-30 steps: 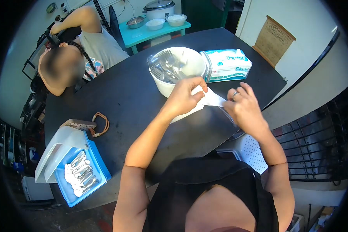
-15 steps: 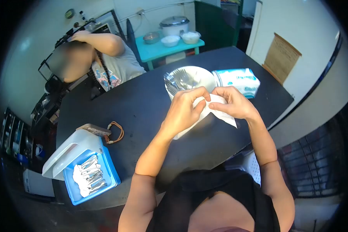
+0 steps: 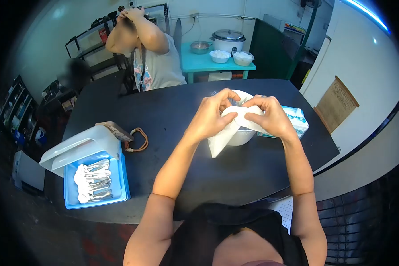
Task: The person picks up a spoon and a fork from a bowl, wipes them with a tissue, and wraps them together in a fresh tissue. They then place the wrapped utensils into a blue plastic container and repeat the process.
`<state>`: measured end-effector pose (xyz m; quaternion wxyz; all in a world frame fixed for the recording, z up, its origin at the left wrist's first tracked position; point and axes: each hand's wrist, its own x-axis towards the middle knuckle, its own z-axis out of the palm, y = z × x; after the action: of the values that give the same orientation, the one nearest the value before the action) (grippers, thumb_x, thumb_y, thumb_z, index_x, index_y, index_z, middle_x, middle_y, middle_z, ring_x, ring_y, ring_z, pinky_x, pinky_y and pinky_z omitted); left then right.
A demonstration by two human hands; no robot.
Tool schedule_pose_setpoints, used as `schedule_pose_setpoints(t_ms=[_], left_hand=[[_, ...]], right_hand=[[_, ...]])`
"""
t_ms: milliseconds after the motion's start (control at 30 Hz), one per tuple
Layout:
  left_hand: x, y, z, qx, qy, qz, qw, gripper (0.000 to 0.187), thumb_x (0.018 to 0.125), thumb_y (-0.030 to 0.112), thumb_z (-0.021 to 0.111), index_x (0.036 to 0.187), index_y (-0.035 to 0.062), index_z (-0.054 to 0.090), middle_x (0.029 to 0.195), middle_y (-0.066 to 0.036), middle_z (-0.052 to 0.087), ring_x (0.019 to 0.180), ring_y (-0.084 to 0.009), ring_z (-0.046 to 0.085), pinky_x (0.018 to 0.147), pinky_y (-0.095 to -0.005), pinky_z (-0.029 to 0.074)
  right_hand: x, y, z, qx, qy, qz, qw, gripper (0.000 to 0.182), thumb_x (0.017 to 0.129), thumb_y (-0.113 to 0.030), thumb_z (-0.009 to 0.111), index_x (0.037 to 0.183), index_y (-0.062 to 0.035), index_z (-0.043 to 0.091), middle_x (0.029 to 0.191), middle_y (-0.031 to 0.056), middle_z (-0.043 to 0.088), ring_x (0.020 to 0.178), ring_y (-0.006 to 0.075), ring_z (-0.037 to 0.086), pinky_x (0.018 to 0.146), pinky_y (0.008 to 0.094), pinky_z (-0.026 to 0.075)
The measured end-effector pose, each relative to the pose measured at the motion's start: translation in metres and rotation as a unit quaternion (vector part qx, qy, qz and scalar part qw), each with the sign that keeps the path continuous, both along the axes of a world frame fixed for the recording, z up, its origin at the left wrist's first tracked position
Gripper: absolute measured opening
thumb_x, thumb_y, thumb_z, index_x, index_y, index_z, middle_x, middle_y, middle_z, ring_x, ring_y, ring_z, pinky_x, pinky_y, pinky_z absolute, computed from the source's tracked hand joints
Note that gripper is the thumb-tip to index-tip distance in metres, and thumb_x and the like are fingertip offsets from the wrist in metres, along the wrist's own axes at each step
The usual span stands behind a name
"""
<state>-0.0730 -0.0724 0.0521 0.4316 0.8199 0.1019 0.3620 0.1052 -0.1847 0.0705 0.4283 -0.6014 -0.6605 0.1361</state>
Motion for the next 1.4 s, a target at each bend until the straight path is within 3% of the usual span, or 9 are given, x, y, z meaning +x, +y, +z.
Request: schedule_pose_setpoints(t_ms=[200, 333, 400, 533, 667, 867, 1000, 1167, 1400], left_hand=[[0.001, 0.015, -0.015, -0.058, 0.023, -0.017, 0.998, 0.014, 0.078, 0.0, 0.067, 0.092, -0.0042, 0.069, 0.082, -0.011, 0.071, 0.073, -0.0125, 0.067, 0.066, -0.0292, 0.051], [0.01, 0.033, -0.028, -0.15, -0.045, -0.045, 0.987, 0.011, 0.081, -0.001, 0.069, 0.092, -0.0028, 0.066, 0.084, -0.006, 0.07, 0.075, -0.0082, 0.064, 0.069, -0.0231, 0.051], [0.014, 0.036, -0.03, -0.267, -0.08, -0.087, 0.956, 0.011, 0.081, -0.001, 0.07, 0.09, -0.0006, 0.065, 0.085, -0.006, 0.07, 0.075, -0.0077, 0.063, 0.071, -0.0231, 0.05], [0.021, 0.022, -0.031, -0.278, -0.128, -0.13, 0.943, 0.019, 0.081, -0.001, 0.07, 0.098, 0.0009, 0.061, 0.09, -0.007, 0.069, 0.081, -0.0079, 0.062, 0.071, -0.0242, 0.049], [0.023, 0.001, -0.029, -0.25, -0.122, -0.129, 0.952, 0.028, 0.083, -0.002, 0.068, 0.106, 0.0032, 0.054, 0.091, -0.004, 0.064, 0.083, -0.0072, 0.059, 0.072, -0.0229, 0.048], [0.018, -0.015, -0.019, -0.128, -0.147, -0.114, 0.974, 0.011, 0.087, -0.002, 0.064, 0.097, -0.0004, 0.066, 0.089, -0.002, 0.061, 0.082, -0.0064, 0.053, 0.071, -0.022, 0.042], [0.006, -0.02, -0.008, -0.08, -0.122, -0.089, 0.985, 0.021, 0.087, -0.001, 0.066, 0.108, -0.0031, 0.07, 0.095, -0.004, 0.061, 0.088, -0.0084, 0.057, 0.075, -0.0232, 0.047], [-0.016, -0.022, 0.017, -0.044, -0.179, -0.123, 0.975, 0.029, 0.083, -0.002, 0.072, 0.112, -0.003, 0.069, 0.108, -0.008, 0.059, 0.102, -0.0139, 0.062, 0.088, -0.0282, 0.054], [-0.036, -0.001, 0.025, -0.01, -0.19, -0.046, 0.981, 0.024, 0.085, -0.003, 0.071, 0.109, -0.0043, 0.071, 0.101, -0.008, 0.063, 0.092, -0.0126, 0.065, 0.081, -0.0248, 0.057]], right_hand=[[0.007, -0.006, 0.006, 0.008, 0.112, 0.034, 0.993, 0.022, 0.076, 0.012, 0.067, 0.095, 0.003, 0.071, 0.084, 0.0122, 0.066, 0.075, 0.0196, 0.068, 0.071, 0.0305, 0.053], [-0.028, -0.037, 0.012, 0.264, -0.232, -0.232, 0.907, 0.036, 0.073, 0.013, 0.062, 0.105, -0.0032, 0.068, 0.098, 0.0133, 0.058, 0.089, 0.0293, 0.058, 0.071, 0.036, 0.051], [-0.039, -0.042, -0.007, 0.272, -0.369, -0.15, 0.876, 0.042, 0.074, 0.008, 0.063, 0.113, -0.0072, 0.067, 0.111, 0.0116, 0.06, 0.091, 0.028, 0.057, 0.074, 0.0359, 0.049], [-0.043, -0.036, -0.046, 0.233, -0.428, -0.084, 0.869, 0.052, 0.075, 0.001, 0.065, 0.125, -0.0109, 0.065, 0.137, 0.0079, 0.058, 0.081, 0.0226, 0.057, 0.071, 0.0353, 0.05], [-0.034, -0.024, -0.052, 0.335, -0.352, -0.074, 0.871, 0.041, 0.072, -0.004, 0.07, 0.113, -0.0085, 0.072, 0.124, 0.0079, 0.067, 0.061, 0.0204, 0.059, 0.056, 0.0295, 0.051], [-0.043, -0.026, -0.053, 0.384, -0.166, -0.113, 0.901, 0.028, 0.067, -0.001, 0.074, 0.095, -0.0003, 0.075, 0.104, 0.0122, 0.069, 0.069, 0.0175, 0.064, 0.061, 0.0266, 0.05], [-0.052, -0.019, -0.049, 0.42, -0.107, -0.145, 0.889, 0.02, 0.07, 0.008, 0.075, 0.088, 0.0024, 0.072, 0.101, 0.0096, 0.066, 0.071, 0.0139, 0.062, 0.063, 0.0251, 0.048], [-0.066, -0.001, -0.039, 0.471, 0.137, -0.076, 0.868, 0.01, 0.08, 0.009, 0.07, 0.086, 0.0019, 0.066, 0.096, 0.0068, 0.062, 0.089, 0.0135, 0.059, 0.077, 0.0244, 0.045], [-0.071, 0.02, -0.033, 0.293, 0.255, -0.061, 0.919, 0.005, 0.086, -0.001, 0.07, 0.088, 0.0033, 0.07, 0.1, 0.0069, 0.06, 0.091, 0.0119, 0.056, 0.074, 0.0243, 0.043]])
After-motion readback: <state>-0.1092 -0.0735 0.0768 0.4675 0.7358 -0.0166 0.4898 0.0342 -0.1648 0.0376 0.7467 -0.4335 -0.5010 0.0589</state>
